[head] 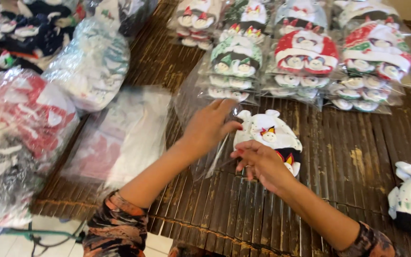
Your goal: Packaging baby hats and booties into plastic bags and sealing them
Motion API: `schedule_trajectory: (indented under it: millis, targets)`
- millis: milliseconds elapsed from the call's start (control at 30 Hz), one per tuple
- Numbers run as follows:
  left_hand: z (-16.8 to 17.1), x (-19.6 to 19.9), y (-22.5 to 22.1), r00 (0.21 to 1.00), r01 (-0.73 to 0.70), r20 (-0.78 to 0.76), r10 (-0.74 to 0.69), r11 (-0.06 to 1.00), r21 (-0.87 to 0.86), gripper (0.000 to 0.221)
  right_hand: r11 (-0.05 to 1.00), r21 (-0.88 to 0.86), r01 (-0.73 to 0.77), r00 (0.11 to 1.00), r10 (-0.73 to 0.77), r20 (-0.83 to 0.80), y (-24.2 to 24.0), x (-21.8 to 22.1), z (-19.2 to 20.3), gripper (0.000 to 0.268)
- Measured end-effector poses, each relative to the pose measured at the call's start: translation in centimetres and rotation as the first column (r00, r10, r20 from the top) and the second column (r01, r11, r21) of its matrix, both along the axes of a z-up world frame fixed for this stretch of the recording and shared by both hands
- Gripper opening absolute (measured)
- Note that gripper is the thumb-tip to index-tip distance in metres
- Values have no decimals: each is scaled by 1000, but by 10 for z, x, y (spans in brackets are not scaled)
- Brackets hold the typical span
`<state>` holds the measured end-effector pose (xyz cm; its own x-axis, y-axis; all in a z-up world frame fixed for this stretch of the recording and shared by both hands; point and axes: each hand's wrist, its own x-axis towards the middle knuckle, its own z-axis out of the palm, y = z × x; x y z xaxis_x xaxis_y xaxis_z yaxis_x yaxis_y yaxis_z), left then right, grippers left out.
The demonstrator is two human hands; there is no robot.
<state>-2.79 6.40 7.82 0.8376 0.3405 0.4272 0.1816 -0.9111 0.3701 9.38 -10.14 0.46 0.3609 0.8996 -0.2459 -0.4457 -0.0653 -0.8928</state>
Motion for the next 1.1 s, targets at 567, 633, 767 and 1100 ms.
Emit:
schedule_trajectory:
  millis: [567,633,767,1100]
  targets:
    - [-105,33,12,994,-111,65,93,904,412,14,786,-358,505,-43,436,899,-38,100,10,47]
    - [-102,34,19,987,-153,115,115,901,405,10,653,-509,561,29,599,800,-38,103,6,65]
    - [-95,31,14,988,-115,119,103,988,104,12,826,-459,328,271,383,883,-30,89,-5,60]
    - [-99,58,7,989,-146,92,116,861,487,9,958,-286,9,673,206,710,-34,90,21,76]
